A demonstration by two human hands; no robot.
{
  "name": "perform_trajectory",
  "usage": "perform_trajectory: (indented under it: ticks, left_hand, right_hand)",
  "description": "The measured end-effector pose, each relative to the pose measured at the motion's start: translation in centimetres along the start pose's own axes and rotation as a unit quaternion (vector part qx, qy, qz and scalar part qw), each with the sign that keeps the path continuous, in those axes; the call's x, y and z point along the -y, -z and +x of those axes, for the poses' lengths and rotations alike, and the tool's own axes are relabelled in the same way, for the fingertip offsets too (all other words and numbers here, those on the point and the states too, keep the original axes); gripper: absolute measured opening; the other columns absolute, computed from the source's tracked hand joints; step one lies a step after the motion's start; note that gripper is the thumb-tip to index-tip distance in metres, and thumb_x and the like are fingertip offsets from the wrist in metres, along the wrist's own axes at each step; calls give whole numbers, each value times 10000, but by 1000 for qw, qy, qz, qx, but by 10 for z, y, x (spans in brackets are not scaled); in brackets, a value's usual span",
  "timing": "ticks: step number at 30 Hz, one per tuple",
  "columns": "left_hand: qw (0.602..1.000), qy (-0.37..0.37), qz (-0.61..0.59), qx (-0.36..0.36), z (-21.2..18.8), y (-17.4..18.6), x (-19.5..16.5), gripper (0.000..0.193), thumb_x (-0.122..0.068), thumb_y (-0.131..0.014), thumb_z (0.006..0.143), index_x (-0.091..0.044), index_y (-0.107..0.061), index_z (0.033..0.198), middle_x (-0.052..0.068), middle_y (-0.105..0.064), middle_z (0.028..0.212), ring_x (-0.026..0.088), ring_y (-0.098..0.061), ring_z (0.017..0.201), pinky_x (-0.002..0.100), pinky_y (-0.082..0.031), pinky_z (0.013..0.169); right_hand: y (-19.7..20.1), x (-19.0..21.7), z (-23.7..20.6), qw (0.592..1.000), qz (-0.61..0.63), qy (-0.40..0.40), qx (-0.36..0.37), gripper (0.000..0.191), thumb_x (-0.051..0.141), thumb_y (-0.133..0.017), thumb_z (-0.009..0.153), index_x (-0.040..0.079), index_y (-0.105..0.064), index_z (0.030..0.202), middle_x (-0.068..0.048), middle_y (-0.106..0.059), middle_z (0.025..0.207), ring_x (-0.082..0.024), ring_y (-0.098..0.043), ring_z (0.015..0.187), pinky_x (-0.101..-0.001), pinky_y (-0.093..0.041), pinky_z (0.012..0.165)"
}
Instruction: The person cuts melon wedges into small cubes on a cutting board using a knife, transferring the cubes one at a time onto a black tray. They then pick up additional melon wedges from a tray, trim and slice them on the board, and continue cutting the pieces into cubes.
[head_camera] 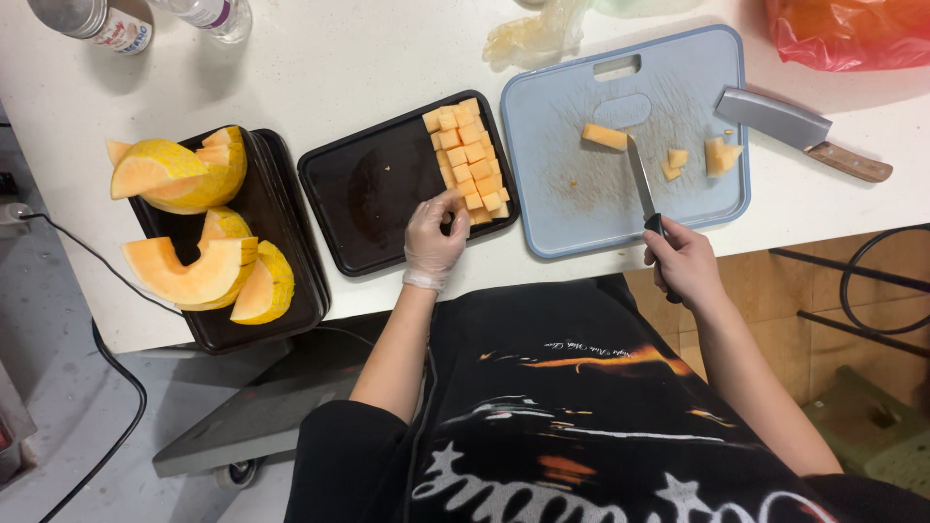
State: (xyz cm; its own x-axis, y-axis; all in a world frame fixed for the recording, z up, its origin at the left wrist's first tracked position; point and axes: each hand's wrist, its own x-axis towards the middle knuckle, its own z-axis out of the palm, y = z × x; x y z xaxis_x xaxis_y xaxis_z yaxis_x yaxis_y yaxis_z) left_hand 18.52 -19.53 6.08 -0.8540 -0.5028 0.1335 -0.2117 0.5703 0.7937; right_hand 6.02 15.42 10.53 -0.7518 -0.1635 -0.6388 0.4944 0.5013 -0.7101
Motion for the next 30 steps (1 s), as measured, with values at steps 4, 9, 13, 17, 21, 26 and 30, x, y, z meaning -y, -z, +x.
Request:
perform_trajectory:
  ticks: [4, 9, 13, 17, 21, 26, 30]
  left_hand:
    - [999, -24, 42, -25, 4, 3, 0, 259, -153, -756, 858, -137, -708, 1112, 40, -686, 1018, 242, -637, 923, 370, -533, 860]
    - [996, -24, 76, -26, 14, 4, 3, 371, -245, -760, 864, -156, -675, 1214, 59, -607, 1284, 300, -568, 1207, 457, -442, 1040]
    - [994, -17, 107, 23, 37, 6, 7, 560, -352, -738, 918, -154, -565, 1412, 95, -523, 1476, 322, -489, 1373, 478, -378, 1150]
    - [980, -28, 161, 117, 69, 18, 14, 774, -443, -711, 931, -153, -391, 1573, 122, -419, 1596, 341, -382, 1466, 499, -275, 1211]
    - [968, -29, 162, 191, 94, 28, 23, 892, -525, -728, 868, -164, -323, 1575, 113, -370, 1605, 324, -350, 1469, 481, -246, 1212]
    - [970, -44, 152, 187, 104, 22, 41, 729, -406, -651, 986, -175, -361, 1613, 77, -390, 1644, 292, -360, 1527, 493, -232, 1261]
    - [971, -52, 180, 152, 105, 11, 52, 645, -340, -628, 1016, -186, -392, 1596, 85, -416, 1629, 314, -363, 1508, 510, -231, 1244]
  right_hand:
    - [-7, 6, -1, 1000, 11, 20, -1, 354, 204, -622, 997, 55, -647, 1316, -9, -585, 695, -70, -444, 401, -262, -326, 351]
    - [-26, 12, 8, 997, 18, 68, 42, 355, 183, -643, 990, 36, -637, 1314, -15, -595, 684, -65, -463, 420, -247, -351, 375]
    - [-33, 17, 10, 996, 13, 66, 57, 336, 190, -645, 998, 23, -645, 1289, -13, -587, 688, -64, -469, 431, -246, -365, 388]
    - [-33, 21, 8, 997, 3, 60, 55, 355, 192, -643, 986, 39, -638, 1307, -13, -592, 683, -63, -465, 424, -246, -362, 385]
    - [-31, 22, 8, 997, -12, 54, 45, 334, 194, -636, 993, 29, -645, 1283, -19, -588, 680, -68, -457, 420, -254, -350, 378]
    - [-31, 21, 12, 998, -15, 46, 36, 339, 192, -636, 994, 32, -642, 1292, -19, -586, 680, -65, -461, 426, -250, -354, 377]
    - [-32, 20, 16, 998, -2, 48, 33, 370, 191, -642, 981, 53, -627, 1324, -10, -590, 680, -59, -460, 420, -246, -359, 374]
